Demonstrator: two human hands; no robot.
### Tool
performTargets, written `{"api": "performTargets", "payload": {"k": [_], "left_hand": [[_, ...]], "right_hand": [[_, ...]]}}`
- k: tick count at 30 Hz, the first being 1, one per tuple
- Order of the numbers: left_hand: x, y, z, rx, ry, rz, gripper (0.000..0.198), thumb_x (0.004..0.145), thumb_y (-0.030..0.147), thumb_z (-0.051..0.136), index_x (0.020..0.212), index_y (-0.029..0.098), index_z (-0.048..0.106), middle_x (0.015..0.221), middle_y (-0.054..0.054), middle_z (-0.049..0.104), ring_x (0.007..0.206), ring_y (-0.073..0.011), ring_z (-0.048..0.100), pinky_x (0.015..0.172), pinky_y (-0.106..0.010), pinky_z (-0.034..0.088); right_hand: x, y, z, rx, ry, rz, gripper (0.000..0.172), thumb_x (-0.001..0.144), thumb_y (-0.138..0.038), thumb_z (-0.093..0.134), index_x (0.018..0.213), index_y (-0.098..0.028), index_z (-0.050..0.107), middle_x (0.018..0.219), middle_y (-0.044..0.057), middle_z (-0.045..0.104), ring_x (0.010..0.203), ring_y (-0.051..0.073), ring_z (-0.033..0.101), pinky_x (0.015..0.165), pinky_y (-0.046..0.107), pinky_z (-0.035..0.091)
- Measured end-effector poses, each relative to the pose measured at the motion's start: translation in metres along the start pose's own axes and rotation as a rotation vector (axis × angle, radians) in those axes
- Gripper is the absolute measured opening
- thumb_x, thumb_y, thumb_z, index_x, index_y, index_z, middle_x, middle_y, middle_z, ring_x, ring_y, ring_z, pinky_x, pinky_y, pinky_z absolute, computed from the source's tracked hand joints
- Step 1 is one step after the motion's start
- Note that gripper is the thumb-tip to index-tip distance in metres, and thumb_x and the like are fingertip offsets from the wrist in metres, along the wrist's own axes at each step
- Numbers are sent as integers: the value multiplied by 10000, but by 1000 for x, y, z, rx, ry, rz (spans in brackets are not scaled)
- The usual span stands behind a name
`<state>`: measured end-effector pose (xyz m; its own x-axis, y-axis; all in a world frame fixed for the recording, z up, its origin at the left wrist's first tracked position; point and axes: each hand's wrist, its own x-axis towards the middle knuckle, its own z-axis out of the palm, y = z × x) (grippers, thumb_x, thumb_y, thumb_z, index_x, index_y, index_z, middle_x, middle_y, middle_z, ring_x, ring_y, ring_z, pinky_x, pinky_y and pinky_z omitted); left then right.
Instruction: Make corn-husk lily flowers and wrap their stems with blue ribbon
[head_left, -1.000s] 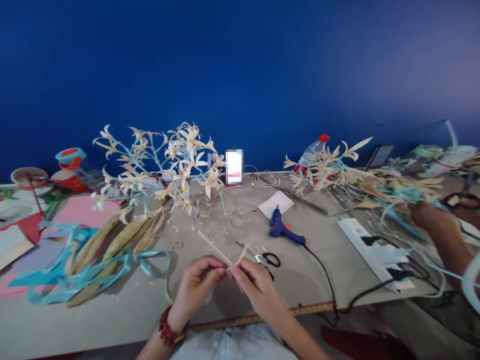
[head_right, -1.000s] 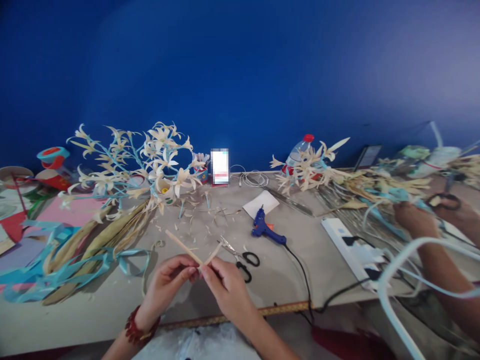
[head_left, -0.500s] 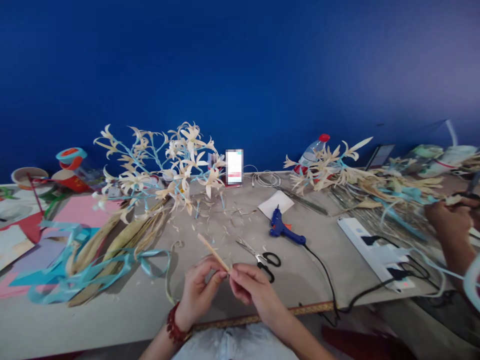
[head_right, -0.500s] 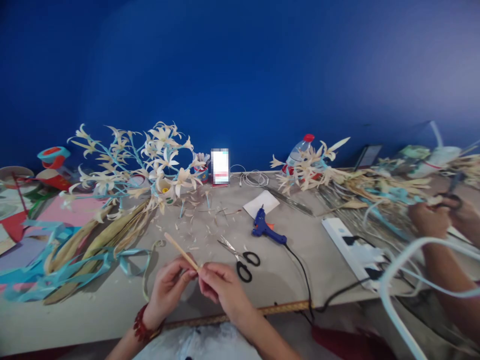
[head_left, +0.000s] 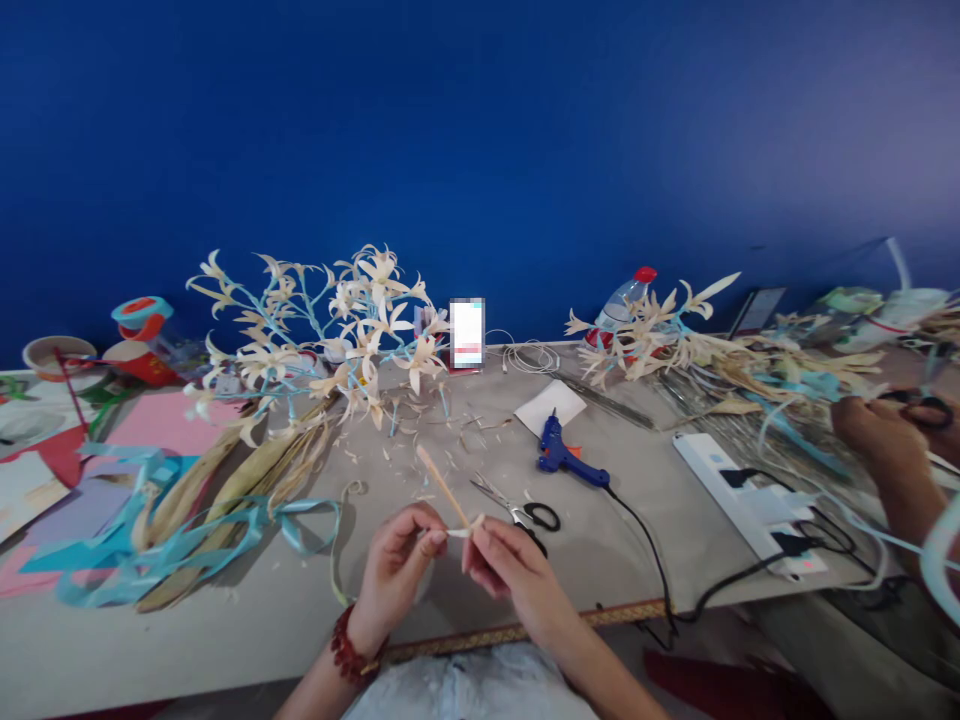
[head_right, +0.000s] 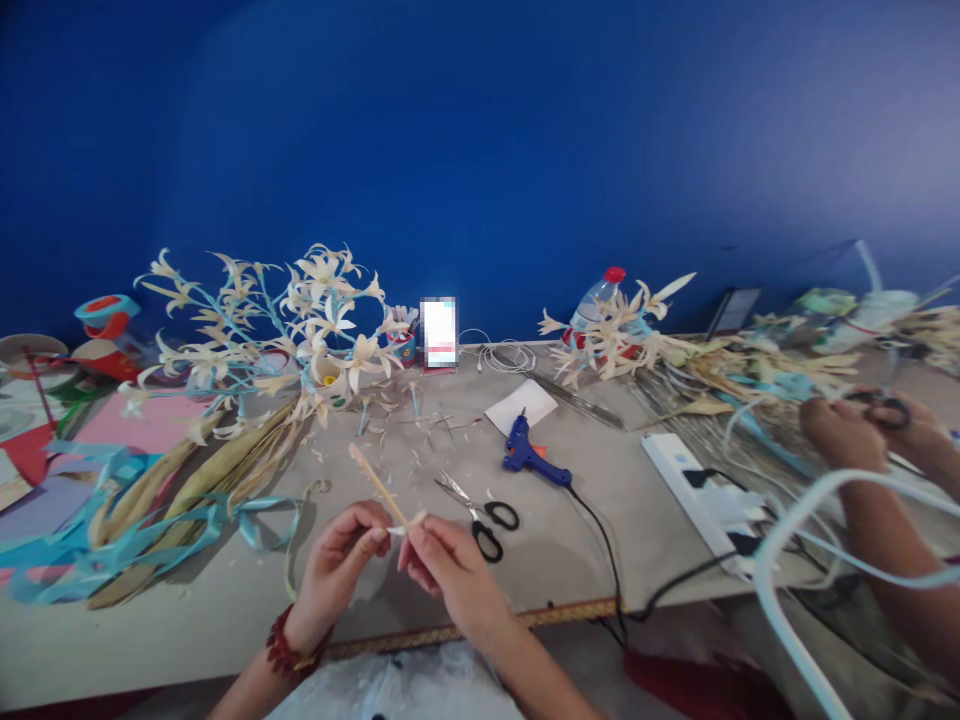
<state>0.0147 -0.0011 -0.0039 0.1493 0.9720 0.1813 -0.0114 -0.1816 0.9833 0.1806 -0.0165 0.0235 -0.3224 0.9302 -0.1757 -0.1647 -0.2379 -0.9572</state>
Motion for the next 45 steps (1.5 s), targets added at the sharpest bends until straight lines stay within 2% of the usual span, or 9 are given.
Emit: {"api": "performTargets", "payload": {"k": [4, 8, 16, 22, 25, 29, 34, 36, 45], "left_hand": [[-3, 5, 1, 143, 23, 16, 154, 877, 237, 574, 746, 171, 621, 672, -12, 626, 640, -136, 572, 633, -234, 458], [-6, 6, 4, 241, 46, 56, 130, 859, 225, 592, 742, 178, 623, 685, -14, 649, 650, -148, 596, 636, -244, 468], [-4, 9, 3, 153, -37, 185, 124, 871, 191, 562, 757, 182, 610, 734, -33, 657, 728, -170, 618, 690, -277, 476], [-3, 5, 5, 82, -37, 163, 148, 869, 220, 577, 734, 170, 613, 692, -32, 640, 701, -161, 607, 667, -261, 484], [-3, 4, 4, 64, -2, 113, 151, 881, 223, 565, 749, 167, 612, 673, -18, 613, 626, -132, 572, 596, -228, 466], [-2, 7, 0, 163, 33, 114, 139, 875, 221, 575, 752, 174, 621, 694, -23, 641, 658, -142, 598, 634, -238, 478], [-2, 10, -1, 260, 26, 146, 104, 854, 197, 593, 757, 186, 628, 727, -30, 678, 699, -162, 628, 666, -257, 482], [-3, 10, 0, 260, 13, 162, 91, 850, 183, 594, 767, 189, 632, 731, -32, 681, 705, -166, 628, 668, -262, 479], [-5, 4, -1, 21, -28, 140, 157, 884, 231, 565, 745, 173, 610, 665, -22, 611, 657, -147, 573, 636, -251, 462]], "right_hand": [[-2, -7, 3, -513, 60, -226, 339, 972, -418, 422, 793, -176, 577, 684, -12, 503, 644, 121, 456, 603, 244, 316], [0, -3, 3, -605, 88, -225, 379, 972, -424, 404, 715, -179, 535, 628, -22, 473, 602, 120, 438, 582, 253, 287], [4, 6, 3, 284, -114, 196, 413, 814, -497, 597, 586, -171, 485, 443, -82, 341, 384, 51, 193, 376, 206, 111], [3, 11, -1, 581, -324, 334, 398, 833, -477, 566, 579, -191, 455, 379, -125, 220, 335, 44, 104, 348, 185, 87], [2, 7, -1, 368, -234, 227, 431, 875, -528, 498, 609, -190, 469, 422, -104, 274, 364, 58, 160, 374, 199, 121], [0, -3, 2, -303, -10, -143, 402, 939, -485, 445, 701, -172, 527, 607, -38, 433, 557, 98, 394, 522, 227, 270], [1, -4, 4, -636, 68, -212, 383, 971, -433, 399, 691, -185, 484, 604, -37, 425, 582, 113, 428, 569, 253, 263], [3, -2, 4, -562, 54, -195, 414, 961, -452, 409, 648, -186, 460, 585, -38, 412, 558, 107, 411, 552, 250, 259], [2, 0, 5, 372, -171, 196, 417, 798, -507, 609, 584, -181, 461, 422, -103, 279, 373, 44, 144, 381, 211, 79]]}}
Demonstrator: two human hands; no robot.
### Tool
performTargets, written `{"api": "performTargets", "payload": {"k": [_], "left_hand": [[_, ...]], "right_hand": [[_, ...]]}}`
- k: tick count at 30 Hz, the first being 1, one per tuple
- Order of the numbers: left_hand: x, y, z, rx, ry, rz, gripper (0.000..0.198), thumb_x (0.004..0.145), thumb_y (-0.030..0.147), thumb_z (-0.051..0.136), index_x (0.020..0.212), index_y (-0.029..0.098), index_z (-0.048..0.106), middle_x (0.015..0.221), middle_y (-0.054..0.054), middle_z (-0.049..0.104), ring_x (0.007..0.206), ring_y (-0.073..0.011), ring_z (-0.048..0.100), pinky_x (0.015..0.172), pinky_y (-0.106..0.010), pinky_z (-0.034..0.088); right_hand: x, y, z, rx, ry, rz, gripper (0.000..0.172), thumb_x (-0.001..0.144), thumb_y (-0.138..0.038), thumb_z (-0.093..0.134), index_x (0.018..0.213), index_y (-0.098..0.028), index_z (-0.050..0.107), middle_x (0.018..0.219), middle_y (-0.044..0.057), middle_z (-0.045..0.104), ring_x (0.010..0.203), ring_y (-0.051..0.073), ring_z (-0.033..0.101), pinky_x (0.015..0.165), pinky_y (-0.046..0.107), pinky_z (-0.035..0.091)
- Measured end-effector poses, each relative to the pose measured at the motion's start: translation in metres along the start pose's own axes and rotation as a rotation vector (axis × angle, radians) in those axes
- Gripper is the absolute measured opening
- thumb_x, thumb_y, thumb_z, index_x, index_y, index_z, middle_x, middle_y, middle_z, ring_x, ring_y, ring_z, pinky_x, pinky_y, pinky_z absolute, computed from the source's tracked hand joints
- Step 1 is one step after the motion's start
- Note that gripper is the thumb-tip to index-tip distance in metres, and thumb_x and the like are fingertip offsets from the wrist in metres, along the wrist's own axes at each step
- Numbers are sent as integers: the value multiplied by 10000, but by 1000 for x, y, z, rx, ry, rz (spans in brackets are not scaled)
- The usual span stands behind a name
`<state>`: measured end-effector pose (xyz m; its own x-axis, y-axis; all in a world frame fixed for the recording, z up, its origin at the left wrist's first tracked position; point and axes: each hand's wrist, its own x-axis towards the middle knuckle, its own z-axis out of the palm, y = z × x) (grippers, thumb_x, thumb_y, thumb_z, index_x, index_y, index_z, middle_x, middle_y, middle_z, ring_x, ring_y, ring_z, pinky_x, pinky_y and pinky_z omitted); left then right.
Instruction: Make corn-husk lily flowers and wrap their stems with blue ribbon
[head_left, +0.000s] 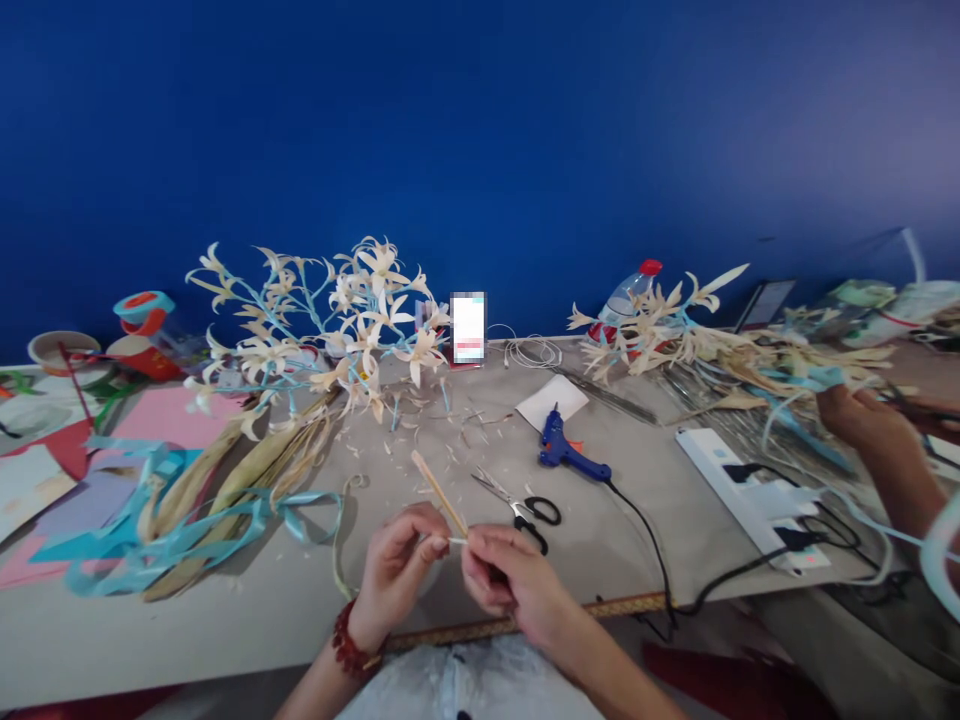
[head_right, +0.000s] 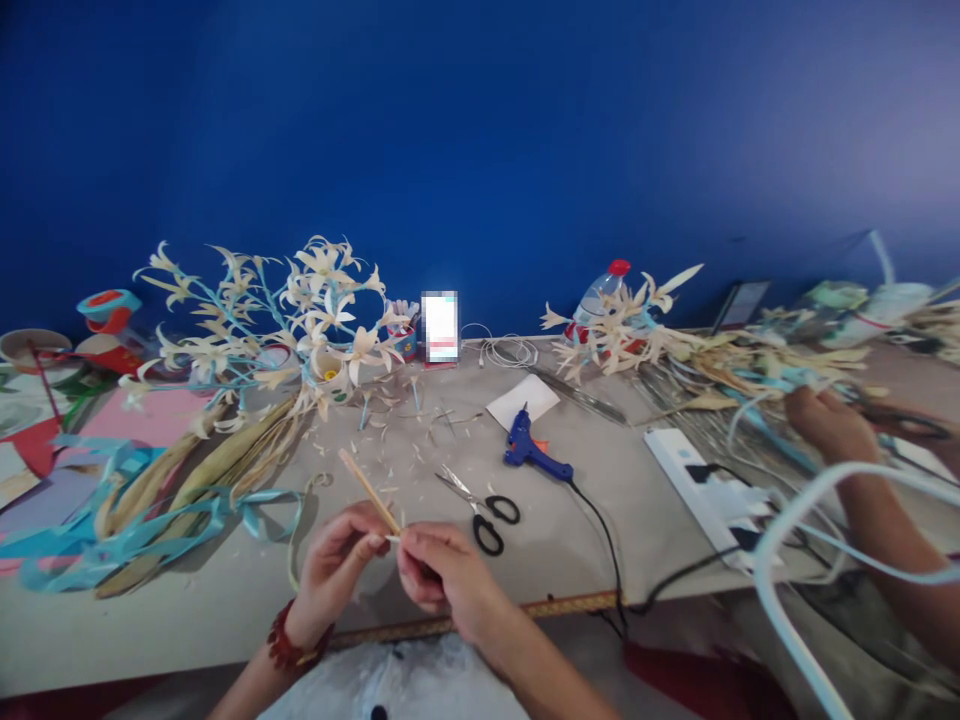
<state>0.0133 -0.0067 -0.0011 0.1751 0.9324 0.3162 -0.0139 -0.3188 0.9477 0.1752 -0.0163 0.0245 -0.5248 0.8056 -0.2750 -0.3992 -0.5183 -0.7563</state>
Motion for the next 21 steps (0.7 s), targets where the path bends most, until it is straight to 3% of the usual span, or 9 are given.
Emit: {"api": "performTargets", "payload": {"k": [3, 5, 9, 12, 15, 21], "left_hand": [[-1, -7, -2, -64, 3, -52, 165, 884, 247, 572, 747, 168, 616, 662, -19, 602, 620, -133, 554, 604, -235, 458], [-1, -9, -5, -99, -14, -81, 145, 889, 244, 565, 786, 172, 637, 709, -31, 628, 651, -141, 574, 632, -247, 477], [4, 1, -13, -65, -81, -6, 203, 880, 318, 570, 1013, 192, 660, 1042, -116, 657, 1033, -259, 585, 909, -402, 464], [10, 13, -14, 98, -114, 67, 154, 848, 291, 619, 959, 196, 668, 1056, -108, 623, 1054, -264, 562, 941, -408, 443], [14, 19, -11, 137, -151, 103, 97, 878, 264, 578, 848, 196, 641, 886, -61, 611, 922, -218, 587, 968, -417, 428], [13, 12, -11, 101, -197, 131, 170, 911, 313, 518, 833, 198, 617, 825, -53, 621, 850, -204, 599, 1041, -490, 367]], "right_hand": [[0, 0, -1, 52, -33, 39, 417, 796, -507, 607, 581, -188, 446, 415, -111, 254, 366, 44, 123, 374, 205, 65], [0, 0, -1, -35, -15, 8, 428, 812, -536, 578, 596, -190, 448, 437, -100, 279, 374, 51, 147, 377, 209, 87], [-1, -2, -3, -548, 135, -241, 472, 899, -538, 483, 595, -179, 451, 542, -42, 390, 488, 85, 338, 462, 232, 227], [-1, -2, -2, -777, 161, -358, 482, 941, -522, 421, 600, -181, 427, 561, -39, 393, 537, 96, 377, 525, 242, 261], [-1, 0, -1, -714, 113, -339, 491, 931, -547, 423, 605, -181, 433, 553, -43, 394, 521, 91, 363, 516, 240, 257], [-3, 3, 1, -199, 15, -49, 449, 827, -551, 573, 604, -171, 482, 469, -72, 361, 394, 55, 232, 390, 218, 126]]}}
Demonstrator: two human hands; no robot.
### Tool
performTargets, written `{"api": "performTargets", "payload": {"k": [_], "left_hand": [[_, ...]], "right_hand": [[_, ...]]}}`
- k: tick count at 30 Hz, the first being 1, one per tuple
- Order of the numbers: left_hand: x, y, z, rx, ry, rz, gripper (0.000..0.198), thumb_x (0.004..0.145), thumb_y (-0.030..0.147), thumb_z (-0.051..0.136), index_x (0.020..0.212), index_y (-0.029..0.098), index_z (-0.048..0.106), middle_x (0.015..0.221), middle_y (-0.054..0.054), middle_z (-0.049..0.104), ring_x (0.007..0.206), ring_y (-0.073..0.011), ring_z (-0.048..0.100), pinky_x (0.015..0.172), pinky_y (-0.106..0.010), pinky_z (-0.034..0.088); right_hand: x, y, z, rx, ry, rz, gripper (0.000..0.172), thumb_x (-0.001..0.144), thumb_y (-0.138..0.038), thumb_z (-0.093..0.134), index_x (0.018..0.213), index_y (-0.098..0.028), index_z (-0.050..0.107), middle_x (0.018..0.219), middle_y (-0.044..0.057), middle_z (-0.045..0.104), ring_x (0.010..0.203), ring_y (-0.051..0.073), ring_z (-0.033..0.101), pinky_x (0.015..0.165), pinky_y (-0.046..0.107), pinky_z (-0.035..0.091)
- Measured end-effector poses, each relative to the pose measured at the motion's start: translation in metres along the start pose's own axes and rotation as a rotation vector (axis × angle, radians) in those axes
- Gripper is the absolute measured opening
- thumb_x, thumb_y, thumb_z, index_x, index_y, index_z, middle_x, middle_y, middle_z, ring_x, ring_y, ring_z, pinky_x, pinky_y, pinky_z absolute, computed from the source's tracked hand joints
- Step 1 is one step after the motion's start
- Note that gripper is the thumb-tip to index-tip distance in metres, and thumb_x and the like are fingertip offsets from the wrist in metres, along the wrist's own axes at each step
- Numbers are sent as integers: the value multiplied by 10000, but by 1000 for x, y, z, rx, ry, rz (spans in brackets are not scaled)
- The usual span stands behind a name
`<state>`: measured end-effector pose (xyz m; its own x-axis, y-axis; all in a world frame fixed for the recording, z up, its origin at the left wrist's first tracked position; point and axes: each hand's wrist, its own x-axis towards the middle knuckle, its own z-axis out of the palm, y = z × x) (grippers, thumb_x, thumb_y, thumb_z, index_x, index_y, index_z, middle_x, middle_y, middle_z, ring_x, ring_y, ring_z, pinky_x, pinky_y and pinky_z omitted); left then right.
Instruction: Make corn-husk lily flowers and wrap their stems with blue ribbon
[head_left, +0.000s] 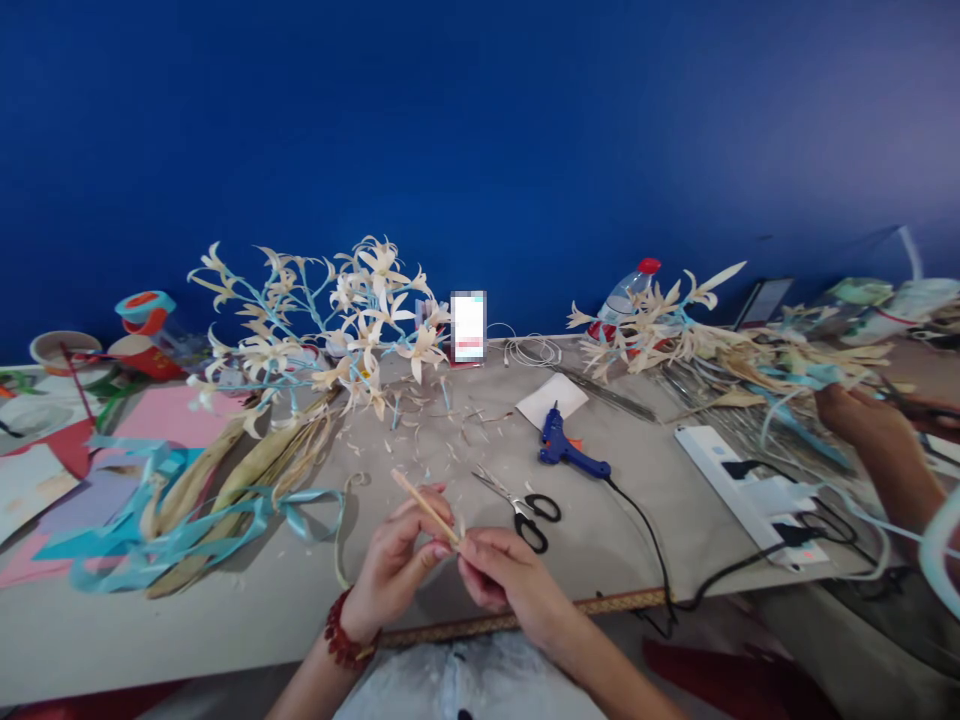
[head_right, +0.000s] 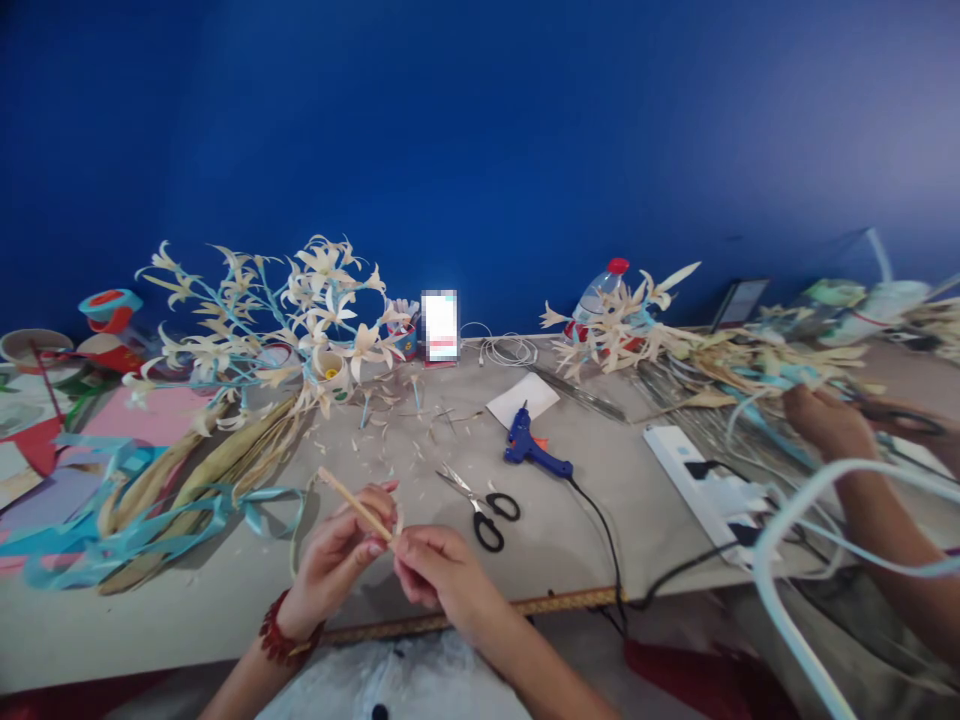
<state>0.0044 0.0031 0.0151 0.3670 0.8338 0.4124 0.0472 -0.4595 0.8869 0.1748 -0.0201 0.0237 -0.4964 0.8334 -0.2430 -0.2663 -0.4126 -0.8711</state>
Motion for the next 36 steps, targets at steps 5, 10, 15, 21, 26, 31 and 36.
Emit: {"api": "performTargets", "payload": {"k": [5, 10, 15, 21, 26, 31, 36], "left_hand": [[-5, -11, -4, 31, 32, 8, 176, 904, 320, 533, 797, 201, 605, 798, -49, 642, 867, -208, 599, 1058, -501, 345], [-2, -5, -6, 20, -12, 66, 244, 886, 426, 539, 934, 203, 625, 993, -92, 633, 1030, -260, 550, 1078, -524, 294], [2, 8, -5, 124, -14, 69, 78, 897, 274, 539, 901, 215, 590, 894, -51, 597, 928, -218, 552, 1089, -505, 267], [-3, -1, -9, 89, -18, 35, 114, 902, 270, 525, 816, 209, 569, 829, -38, 589, 877, -208, 562, 1077, -499, 270], [-4, -1, -10, 23, -24, 20, 133, 894, 333, 544, 886, 209, 591, 971, -76, 616, 1025, -246, 547, 1079, -507, 256], [3, 9, -5, 92, 4, 61, 129, 862, 330, 603, 903, 208, 622, 1028, -87, 627, 1082, -260, 528, 1078, -515, 262], [8, 10, -1, 174, 60, 76, 59, 845, 228, 634, 790, 210, 619, 832, -31, 647, 904, -209, 578, 1054, -483, 301]], "right_hand": [[-1, -1, -1, 252, -103, 119, 392, 818, -475, 591, 592, -186, 454, 413, -108, 258, 359, 47, 127, 359, 200, 72], [-1, 1, -3, -164, 78, -95, 453, 869, -531, 538, 604, -171, 466, 528, -51, 384, 457, 67, 300, 411, 206, 193], [-3, -3, 1, -388, 63, -218, 464, 929, -500, 467, 601, -173, 450, 545, -43, 391, 494, 77, 335, 467, 225, 236], [-5, -5, -1, 12, -7, -25, 450, 826, -547, 581, 604, -167, 485, 471, -75, 351, 390, 49, 230, 382, 214, 132], [-7, -10, -7, 134, -8, 26, 411, 826, -494, 603, 607, -169, 480, 453, -91, 323, 368, 38, 173, 358, 194, 95], [-3, -11, -5, 28, 60, -28, 443, 838, -519, 589, 599, -165, 473, 484, -69, 368, 392, 42, 238, 374, 198, 130], [-2, -8, -1, -171, 82, -130, 433, 897, -526, 514, 663, -162, 496, 568, -41, 426, 469, 62, 330, 425, 201, 223]]}}
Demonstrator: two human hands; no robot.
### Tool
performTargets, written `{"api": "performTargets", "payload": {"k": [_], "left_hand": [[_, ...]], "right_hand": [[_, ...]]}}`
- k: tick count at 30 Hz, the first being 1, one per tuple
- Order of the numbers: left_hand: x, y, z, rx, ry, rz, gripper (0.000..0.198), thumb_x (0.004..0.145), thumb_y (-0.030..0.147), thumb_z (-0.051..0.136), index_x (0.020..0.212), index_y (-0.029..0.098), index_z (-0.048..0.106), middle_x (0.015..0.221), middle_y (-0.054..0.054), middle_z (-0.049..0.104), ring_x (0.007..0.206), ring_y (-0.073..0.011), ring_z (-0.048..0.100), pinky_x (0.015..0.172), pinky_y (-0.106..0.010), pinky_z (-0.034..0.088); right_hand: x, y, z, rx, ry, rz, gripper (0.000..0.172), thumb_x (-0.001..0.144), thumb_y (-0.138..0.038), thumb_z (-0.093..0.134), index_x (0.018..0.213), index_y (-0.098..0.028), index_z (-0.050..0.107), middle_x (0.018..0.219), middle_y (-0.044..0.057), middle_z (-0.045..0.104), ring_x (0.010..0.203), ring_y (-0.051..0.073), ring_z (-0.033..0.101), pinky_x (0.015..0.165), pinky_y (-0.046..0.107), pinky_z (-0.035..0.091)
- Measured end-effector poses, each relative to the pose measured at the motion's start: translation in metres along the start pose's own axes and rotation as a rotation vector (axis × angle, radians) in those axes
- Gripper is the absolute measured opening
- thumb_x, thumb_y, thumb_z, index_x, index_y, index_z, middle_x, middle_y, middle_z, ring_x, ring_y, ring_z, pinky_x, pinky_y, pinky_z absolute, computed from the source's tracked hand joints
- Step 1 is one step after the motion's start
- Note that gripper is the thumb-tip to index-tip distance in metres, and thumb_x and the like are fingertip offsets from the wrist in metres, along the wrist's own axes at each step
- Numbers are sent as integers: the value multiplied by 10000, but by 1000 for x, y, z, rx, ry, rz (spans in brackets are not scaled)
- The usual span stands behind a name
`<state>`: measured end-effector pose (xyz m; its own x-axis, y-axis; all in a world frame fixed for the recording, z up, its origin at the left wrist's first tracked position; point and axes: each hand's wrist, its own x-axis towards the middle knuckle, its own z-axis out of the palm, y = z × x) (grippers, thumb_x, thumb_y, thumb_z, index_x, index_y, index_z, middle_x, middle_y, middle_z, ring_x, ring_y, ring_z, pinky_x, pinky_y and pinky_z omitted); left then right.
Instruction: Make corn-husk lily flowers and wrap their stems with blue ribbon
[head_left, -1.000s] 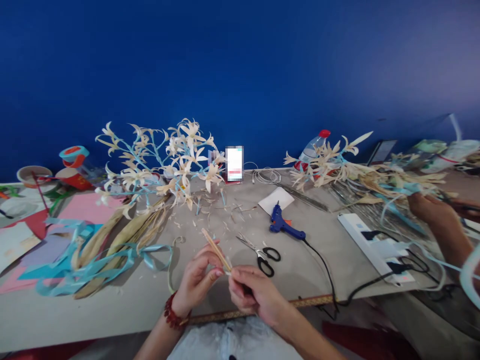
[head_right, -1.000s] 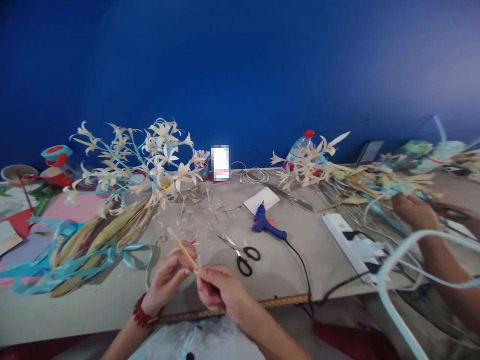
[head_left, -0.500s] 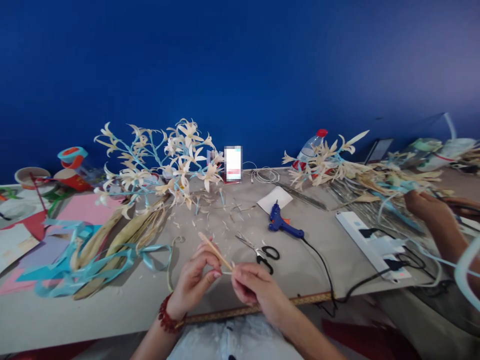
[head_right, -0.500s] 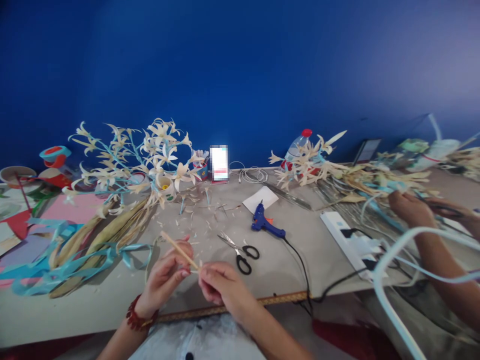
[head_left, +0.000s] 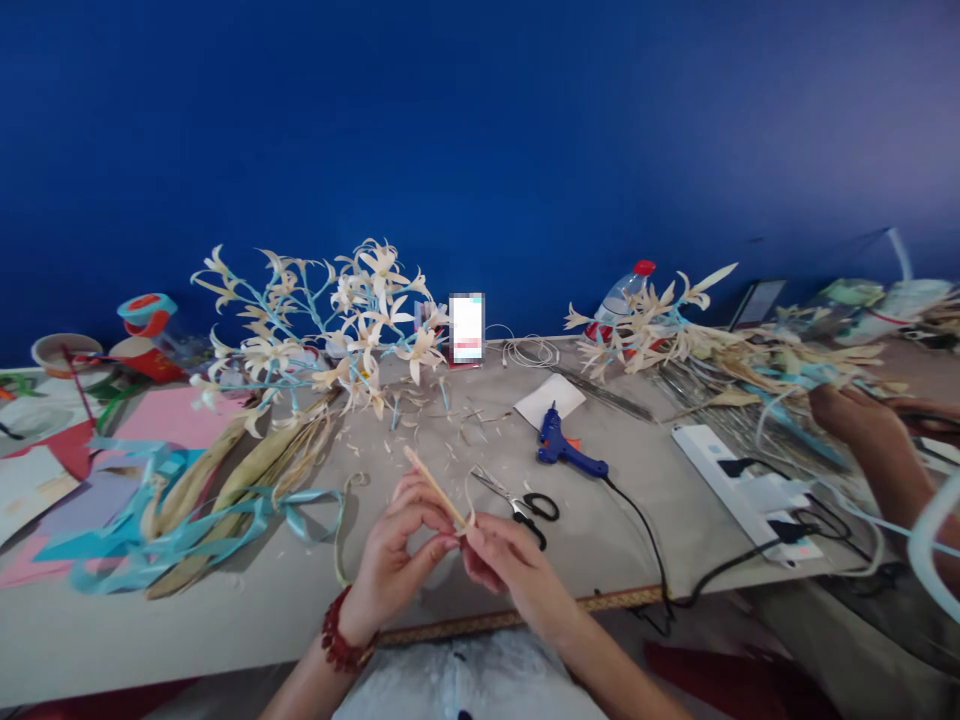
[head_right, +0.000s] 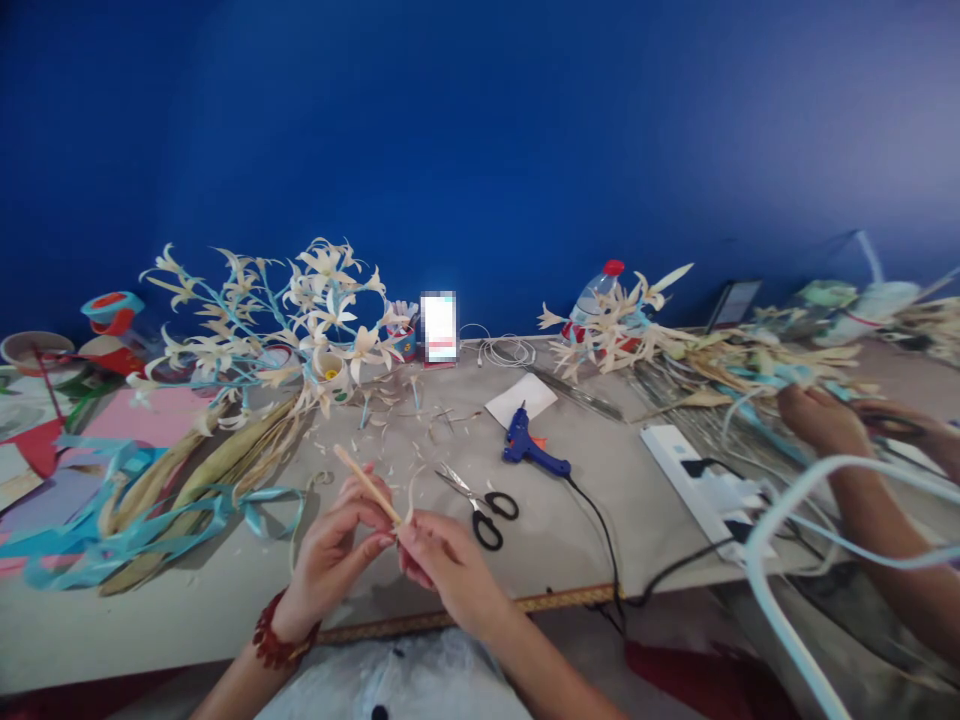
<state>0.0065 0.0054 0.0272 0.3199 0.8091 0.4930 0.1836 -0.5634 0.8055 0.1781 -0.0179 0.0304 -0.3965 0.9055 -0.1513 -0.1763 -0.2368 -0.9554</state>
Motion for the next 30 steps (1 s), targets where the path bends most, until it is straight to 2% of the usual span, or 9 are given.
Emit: {"api": "performTargets", "payload": {"k": [4, 11, 14, 17, 21, 27, 30], "left_hand": [[1, 0, -1, 9, -33, -39, 87, 835, 280, 656, 783, 216, 628, 808, -27, 659, 874, -210, 588, 1070, -501, 278], [2, 3, -2, 32, -28, -63, 84, 854, 222, 611, 770, 210, 605, 787, -18, 642, 843, -196, 605, 1080, -500, 289], [0, 1, -1, 24, -34, -54, 104, 850, 253, 611, 756, 210, 600, 789, -24, 648, 845, -204, 600, 1068, -499, 302], [-2, -1, -1, -28, -42, -57, 123, 856, 277, 609, 754, 210, 627, 782, -43, 664, 861, -222, 597, 986, -469, 378], [-3, -3, -2, -125, -35, -97, 113, 841, 259, 635, 742, 204, 641, 733, -49, 661, 846, -229, 594, 833, -397, 451], [-4, -9, -7, -225, -56, -105, 165, 846, 320, 628, 732, 200, 635, 713, -42, 626, 816, -217, 569, 1008, -489, 336], [-6, -14, -8, -290, -65, -141, 172, 834, 328, 644, 719, 201, 634, 723, -36, 604, 824, -212, 563, 1040, -499, 299]], "right_hand": [[-2, -1, 0, -136, -2, -89, 413, 937, -506, 456, 696, -172, 491, 616, -34, 429, 511, 78, 361, 455, 209, 265], [-3, -4, -2, -434, 33, -154, 390, 967, -452, 424, 708, -173, 508, 613, -33, 453, 567, 97, 410, 550, 230, 301], [-2, -1, -2, -238, -4, -57, 444, 921, -526, 466, 655, -171, 483, 571, -43, 415, 509, 83, 363, 486, 220, 266], [-1, 1, -3, 84, -81, 114, 474, 848, -581, 542, 620, -171, 474, 488, -69, 369, 410, 55, 249, 393, 209, 154], [-2, -4, -7, 429, -205, 251, 420, 817, -506, 614, 603, -173, 474, 395, -114, 267, 344, 35, 126, 344, 183, 62], [-4, -9, -22, 666, -439, 324, 401, 874, -440, 563, 592, -171, 471, 385, -111, 270, 322, 32, 142, 318, 144, 125], [-6, -4, -31, 737, -536, 345, 423, 879, -458, 548, 577, -183, 439, 384, -112, 263, 312, 29, 118, 304, 135, 128]]}}
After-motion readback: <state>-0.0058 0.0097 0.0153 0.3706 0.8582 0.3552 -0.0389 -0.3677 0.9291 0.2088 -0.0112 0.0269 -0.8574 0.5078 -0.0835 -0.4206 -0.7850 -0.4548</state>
